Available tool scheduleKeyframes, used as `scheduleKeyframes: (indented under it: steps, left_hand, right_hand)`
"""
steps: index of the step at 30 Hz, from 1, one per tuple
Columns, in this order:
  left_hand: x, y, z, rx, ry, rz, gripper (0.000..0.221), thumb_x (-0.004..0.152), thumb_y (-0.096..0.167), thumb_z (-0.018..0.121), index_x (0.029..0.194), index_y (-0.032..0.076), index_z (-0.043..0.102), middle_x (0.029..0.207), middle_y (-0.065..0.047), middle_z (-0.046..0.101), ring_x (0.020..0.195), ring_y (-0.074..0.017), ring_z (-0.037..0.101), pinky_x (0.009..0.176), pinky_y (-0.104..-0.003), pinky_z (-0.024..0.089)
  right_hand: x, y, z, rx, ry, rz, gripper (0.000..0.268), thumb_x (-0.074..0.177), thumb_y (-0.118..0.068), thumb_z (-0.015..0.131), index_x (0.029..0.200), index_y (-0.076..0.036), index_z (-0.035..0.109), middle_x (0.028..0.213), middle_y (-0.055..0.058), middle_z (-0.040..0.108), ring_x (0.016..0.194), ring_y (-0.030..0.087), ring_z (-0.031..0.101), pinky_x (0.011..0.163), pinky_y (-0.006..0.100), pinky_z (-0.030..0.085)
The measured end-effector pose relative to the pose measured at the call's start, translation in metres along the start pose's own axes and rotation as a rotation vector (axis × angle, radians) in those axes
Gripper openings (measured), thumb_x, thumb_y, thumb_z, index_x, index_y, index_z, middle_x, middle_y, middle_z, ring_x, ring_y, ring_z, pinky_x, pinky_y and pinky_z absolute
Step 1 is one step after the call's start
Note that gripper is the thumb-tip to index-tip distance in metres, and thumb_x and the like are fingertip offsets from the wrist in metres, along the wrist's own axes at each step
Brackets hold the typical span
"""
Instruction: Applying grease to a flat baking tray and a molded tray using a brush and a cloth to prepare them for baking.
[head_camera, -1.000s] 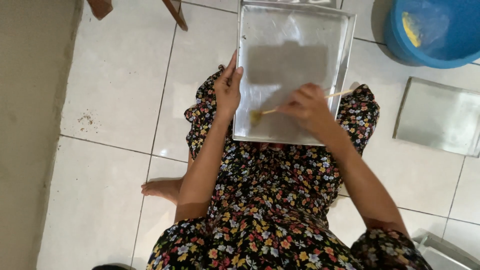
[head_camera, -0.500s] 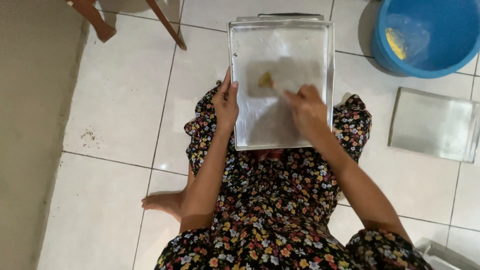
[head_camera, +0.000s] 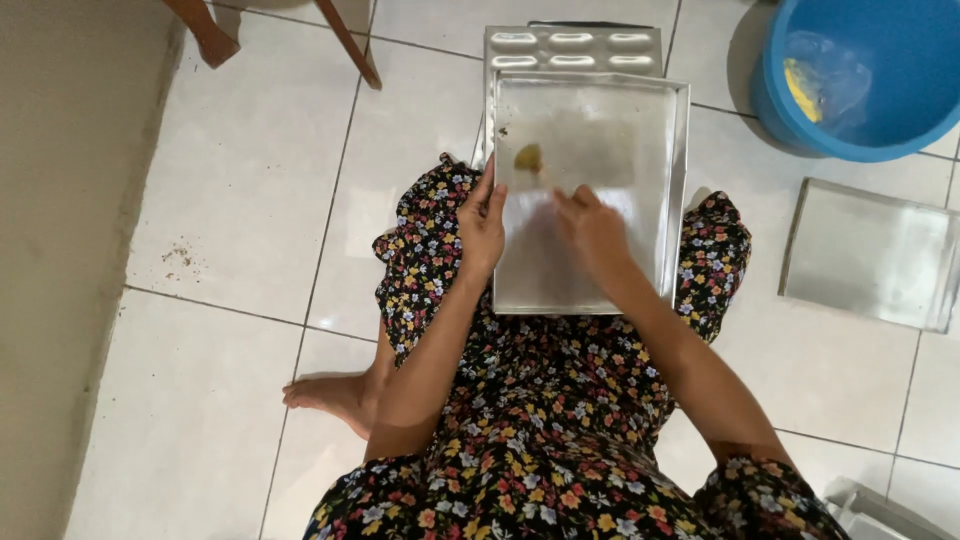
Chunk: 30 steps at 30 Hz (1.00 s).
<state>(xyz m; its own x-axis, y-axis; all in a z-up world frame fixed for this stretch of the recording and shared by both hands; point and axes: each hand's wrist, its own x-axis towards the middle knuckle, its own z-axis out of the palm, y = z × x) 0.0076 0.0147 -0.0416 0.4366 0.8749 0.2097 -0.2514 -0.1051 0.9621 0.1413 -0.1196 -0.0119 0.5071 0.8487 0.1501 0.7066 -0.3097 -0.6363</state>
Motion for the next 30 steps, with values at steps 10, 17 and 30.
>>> scheduleKeyframes:
  steps: [10, 17, 30]
  left_hand:
    - [-0.007, 0.004, 0.012, 0.124, 0.001, -0.013, 0.039, 0.109, 0.015, 0.062, 0.147, 0.023, 0.062, 0.126, 0.002, 0.076, 0.06, 0.0078, 0.047, 0.047, -0.014, 0.039]
    - [0.003, 0.03, -0.003, 0.153, 0.078, -0.023, 0.042, 0.107, 0.012, 0.064, 0.147, 0.025, 0.062, 0.09, 0.005, 0.076, 0.06, 0.0037, 0.04, 0.052, -0.017, 0.036]
    - [0.009, 0.042, 0.013, 0.128, 0.048, -0.028, 0.04, 0.108, 0.012, 0.062, 0.147, 0.024, 0.063, 0.123, -0.004, 0.077, 0.085, -0.0011, 0.052, 0.069, -0.024, 0.053]
  right_hand:
    - [0.051, -0.01, -0.014, -0.229, 0.151, -0.109, 0.022, 0.099, -0.016, 0.065, 0.111, -0.003, 0.078, 0.079, 0.014, 0.062, 0.069, 0.037, 0.067, 0.059, 0.043, 0.053]
    - [0.047, 0.088, -0.067, -0.419, 0.265, 0.087, 0.011, 0.088, -0.004, 0.073, 0.095, -0.009, 0.081, 0.07, 0.008, 0.06, 0.063, 0.028, 0.069, 0.059, 0.035, 0.055]
    - [0.033, 0.016, -0.018, 0.0, 0.212, 0.016, 0.02, 0.104, -0.02, 0.064, 0.106, -0.001, 0.072, 0.081, 0.011, 0.062, 0.07, 0.025, 0.066, 0.059, 0.036, 0.05]
